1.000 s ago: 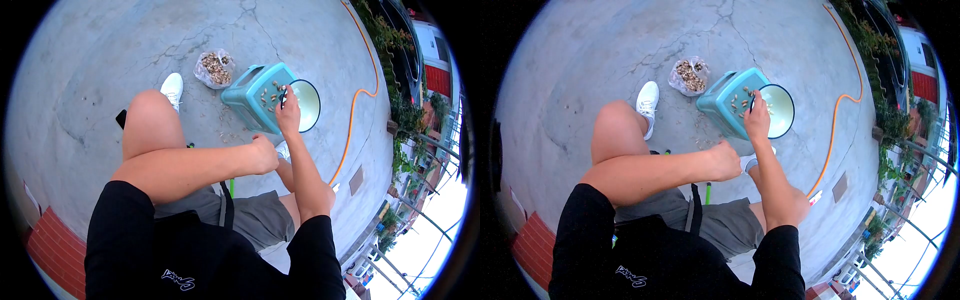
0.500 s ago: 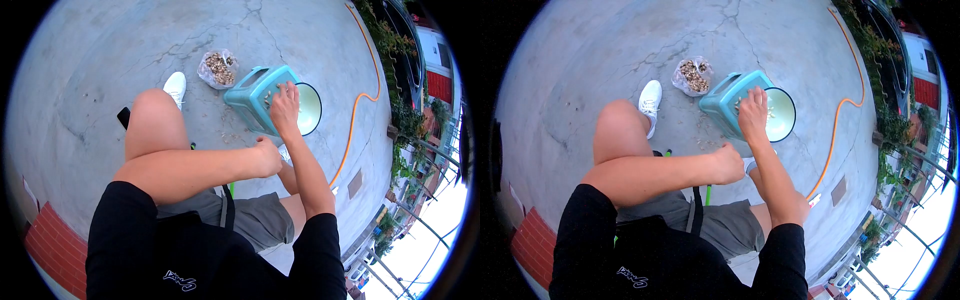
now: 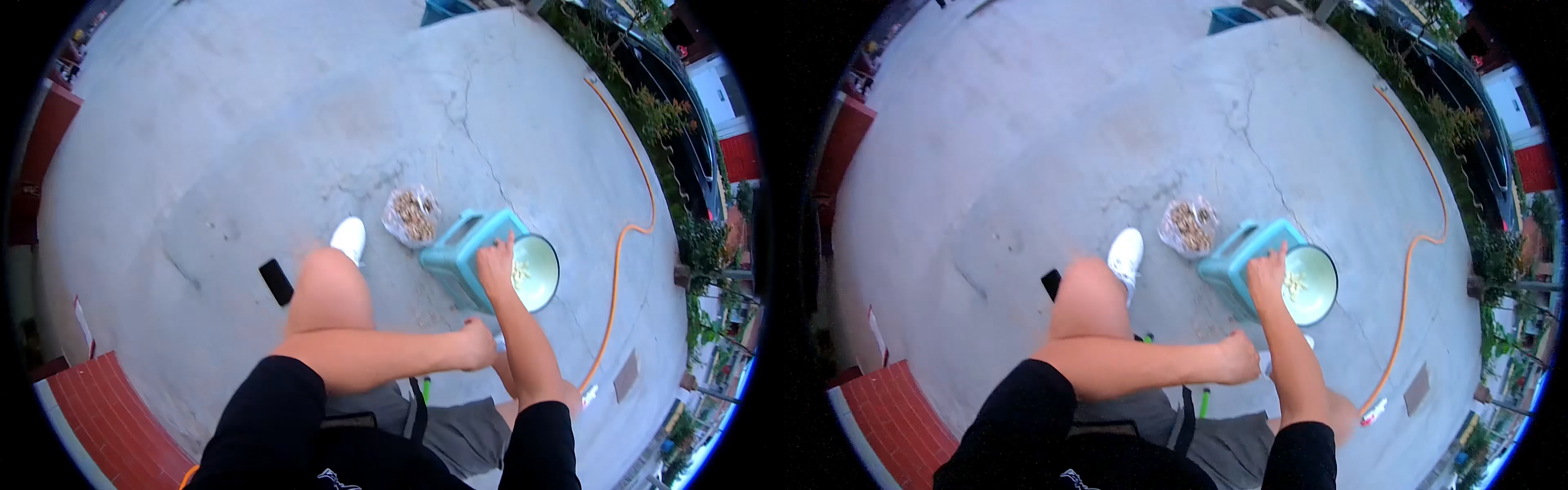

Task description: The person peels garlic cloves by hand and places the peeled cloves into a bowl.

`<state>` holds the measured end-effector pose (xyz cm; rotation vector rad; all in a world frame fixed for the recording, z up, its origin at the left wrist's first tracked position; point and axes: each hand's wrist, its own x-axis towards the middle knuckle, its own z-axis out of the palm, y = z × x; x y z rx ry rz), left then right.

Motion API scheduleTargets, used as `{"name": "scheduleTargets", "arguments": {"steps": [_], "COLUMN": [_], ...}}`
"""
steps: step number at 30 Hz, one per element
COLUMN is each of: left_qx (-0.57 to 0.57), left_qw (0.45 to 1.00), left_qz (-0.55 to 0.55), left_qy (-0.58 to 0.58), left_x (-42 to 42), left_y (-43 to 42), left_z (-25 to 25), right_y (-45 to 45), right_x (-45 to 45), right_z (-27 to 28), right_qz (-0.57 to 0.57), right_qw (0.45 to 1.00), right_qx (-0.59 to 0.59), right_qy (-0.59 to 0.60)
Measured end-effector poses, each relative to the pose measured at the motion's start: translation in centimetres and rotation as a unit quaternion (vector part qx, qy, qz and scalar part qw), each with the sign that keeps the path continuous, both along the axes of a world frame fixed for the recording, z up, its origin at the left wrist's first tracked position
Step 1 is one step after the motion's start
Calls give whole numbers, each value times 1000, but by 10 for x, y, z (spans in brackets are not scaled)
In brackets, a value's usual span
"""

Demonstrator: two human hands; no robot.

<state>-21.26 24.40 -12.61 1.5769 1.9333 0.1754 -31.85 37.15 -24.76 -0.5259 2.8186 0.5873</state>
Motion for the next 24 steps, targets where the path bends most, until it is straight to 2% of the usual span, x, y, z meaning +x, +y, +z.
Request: {"name": "scheduleTargets", "arguments": {"steps": [2,8,10,14,17,20,21,23,24], "left_qx": [2,12,53,43,44,51,66,79,99], "left_qw": [1000,999,998,998,999,998,998,996,993], "left_qz": [-2,-22,-19,-36,1,-11,7,26,53], "left_qy": [-2,29,28,28,20,18,24,30,34], "left_x": [1,-1,-1,-3,-5,-11,-15,-25,-31], "left_y": [3,0,-3,-1,-4,-3,-4,-5,-7], "left_z": [-3,-7,-11,-13,-16,-17,-15,-8,-1], "right_y": [5,-1,0,3,-7,-15,-12,1,14], "right_x": [1,1,-2,-3,-6,-1,4,17,25], "right_z": [-8,12,8,11,26,78,91,112,119], "right_qz": [1,-5,-2,7,19,-11,-10,-138,-171], "right_qw": [999,999,998,993,978,935,935,832,795], "right_qx": [-39,-21,-58,-102,-172,-312,-314,-510,-561], "right_qy": [26,30,37,58,113,167,168,171,155]}}
